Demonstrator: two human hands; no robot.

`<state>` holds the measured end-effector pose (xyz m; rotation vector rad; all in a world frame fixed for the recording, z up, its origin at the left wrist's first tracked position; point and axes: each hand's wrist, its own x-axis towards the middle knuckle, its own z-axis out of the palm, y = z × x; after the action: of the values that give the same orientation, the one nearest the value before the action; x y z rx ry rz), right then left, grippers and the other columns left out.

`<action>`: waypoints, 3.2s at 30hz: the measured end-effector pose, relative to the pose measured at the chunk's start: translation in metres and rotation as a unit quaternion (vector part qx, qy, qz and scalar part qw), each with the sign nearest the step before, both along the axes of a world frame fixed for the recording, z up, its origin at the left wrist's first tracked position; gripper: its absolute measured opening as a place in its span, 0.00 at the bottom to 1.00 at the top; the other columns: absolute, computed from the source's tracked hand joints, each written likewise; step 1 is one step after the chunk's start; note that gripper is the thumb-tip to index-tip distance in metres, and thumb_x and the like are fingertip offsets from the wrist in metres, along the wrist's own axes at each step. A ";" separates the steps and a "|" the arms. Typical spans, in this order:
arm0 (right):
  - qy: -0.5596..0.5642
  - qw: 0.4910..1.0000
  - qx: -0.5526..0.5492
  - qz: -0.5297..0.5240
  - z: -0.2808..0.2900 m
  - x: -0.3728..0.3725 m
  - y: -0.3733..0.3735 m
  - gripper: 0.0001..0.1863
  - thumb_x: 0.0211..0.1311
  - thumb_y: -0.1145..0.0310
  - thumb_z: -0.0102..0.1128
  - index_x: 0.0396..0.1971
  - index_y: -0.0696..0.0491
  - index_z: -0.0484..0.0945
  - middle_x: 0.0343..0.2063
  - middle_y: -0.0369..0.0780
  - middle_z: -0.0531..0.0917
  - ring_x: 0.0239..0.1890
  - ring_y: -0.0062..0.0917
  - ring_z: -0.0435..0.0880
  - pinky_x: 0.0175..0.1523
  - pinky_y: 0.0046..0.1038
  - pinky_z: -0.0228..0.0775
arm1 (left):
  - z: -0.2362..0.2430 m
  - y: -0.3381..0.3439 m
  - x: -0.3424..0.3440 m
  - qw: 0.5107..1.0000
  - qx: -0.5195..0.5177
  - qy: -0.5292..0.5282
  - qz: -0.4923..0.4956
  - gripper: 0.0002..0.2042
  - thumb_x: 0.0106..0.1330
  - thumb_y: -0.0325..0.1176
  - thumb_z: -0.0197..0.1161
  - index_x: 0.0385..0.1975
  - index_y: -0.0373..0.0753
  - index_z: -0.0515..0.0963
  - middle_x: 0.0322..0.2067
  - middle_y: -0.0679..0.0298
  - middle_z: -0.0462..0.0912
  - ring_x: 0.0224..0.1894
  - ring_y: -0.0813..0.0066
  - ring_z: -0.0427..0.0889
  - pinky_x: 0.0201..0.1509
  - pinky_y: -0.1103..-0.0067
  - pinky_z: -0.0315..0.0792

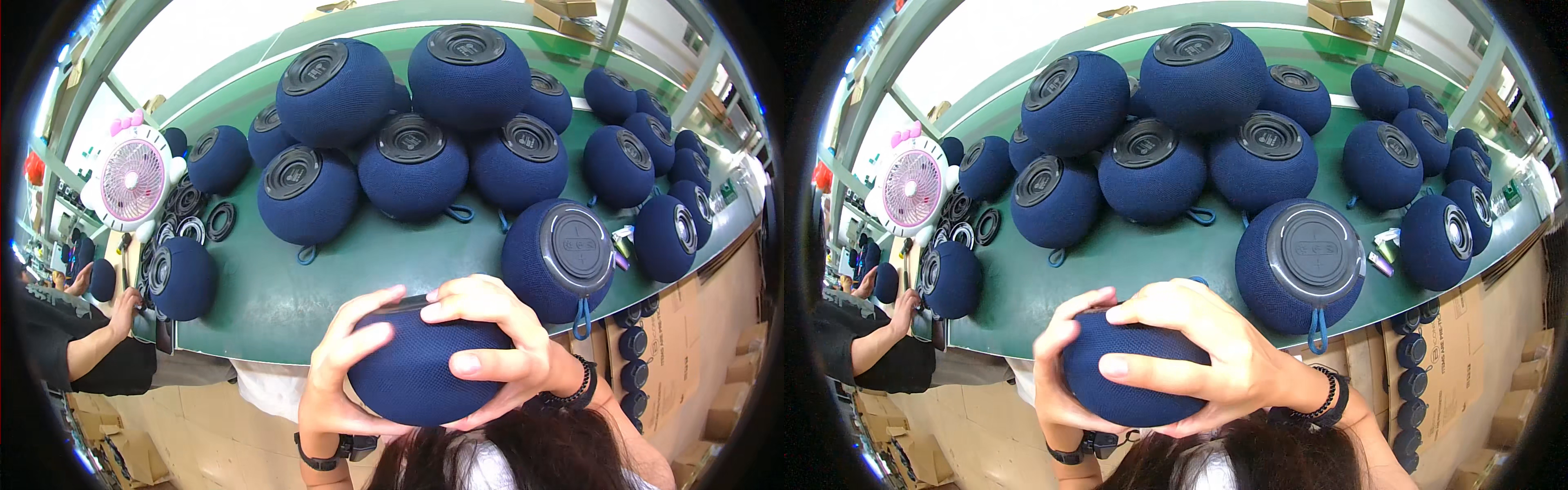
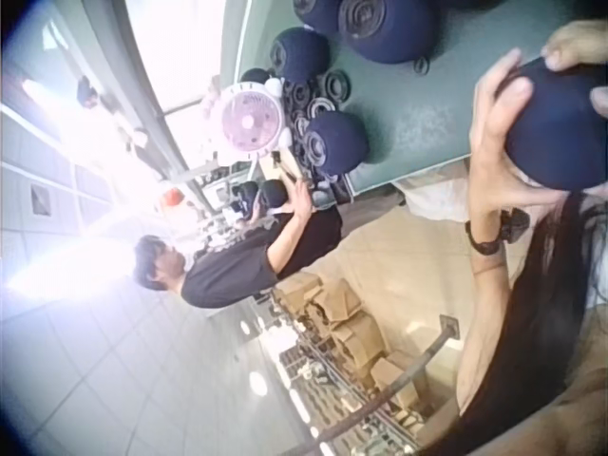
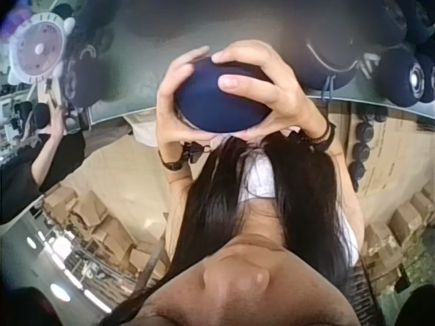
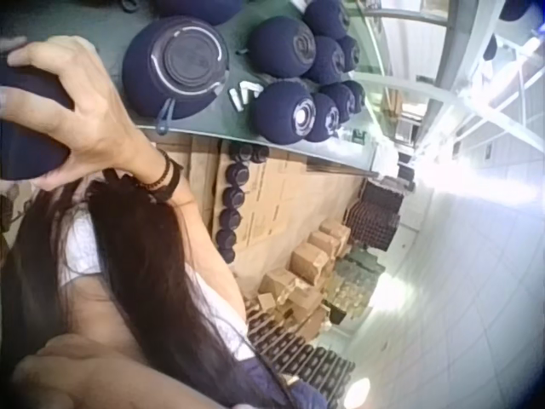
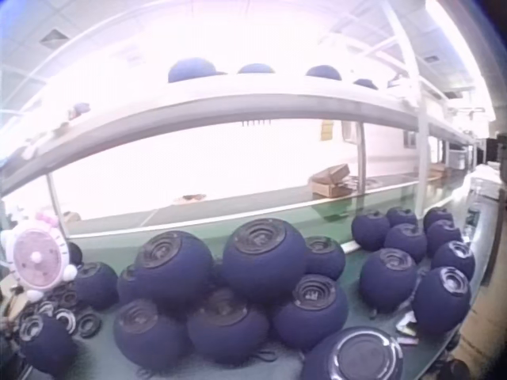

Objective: Testing the light and function of portable Bluetooth speakers on an assembly line.

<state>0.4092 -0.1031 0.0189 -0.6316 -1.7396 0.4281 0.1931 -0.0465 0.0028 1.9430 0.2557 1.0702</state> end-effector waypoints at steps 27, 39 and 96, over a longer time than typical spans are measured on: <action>-0.039 0.998 -0.044 -0.015 0.003 0.001 0.009 0.61 0.22 0.61 0.84 0.64 0.54 0.57 0.56 0.54 0.67 0.56 0.49 0.71 0.61 0.44 0.64 | -0.008 0.019 -0.002 0.997 0.058 0.023 0.051 0.56 0.31 0.45 0.85 0.66 0.46 0.59 0.60 0.37 0.65 0.59 0.50 0.71 0.62 0.60 0.67; 0.095 0.982 -0.163 0.031 -0.037 -0.005 0.004 0.76 0.24 0.58 0.88 0.70 0.56 0.38 0.68 0.57 0.53 0.69 0.46 0.59 0.71 0.44 0.50 | -0.061 -0.002 0.017 0.954 -0.193 -0.190 0.125 0.55 0.39 0.41 0.82 0.69 0.43 0.53 0.61 0.48 0.66 0.61 0.56 0.71 0.64 0.64 0.67; 0.102 0.942 -0.317 -0.036 -0.040 -0.009 0.009 0.51 0.64 0.41 0.53 0.68 0.66 0.42 0.65 0.58 0.57 0.69 0.44 0.57 0.72 0.38 0.46 | -0.022 -0.027 0.014 0.885 -0.408 -0.101 0.203 0.48 0.61 0.57 0.65 0.69 0.31 0.48 0.62 0.56 0.63 0.64 0.68 0.62 0.69 0.72 0.53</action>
<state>0.3998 -0.0937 -0.0215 -1.0607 -1.3629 0.9859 0.2069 -0.0731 -0.0189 1.0262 0.8713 1.1613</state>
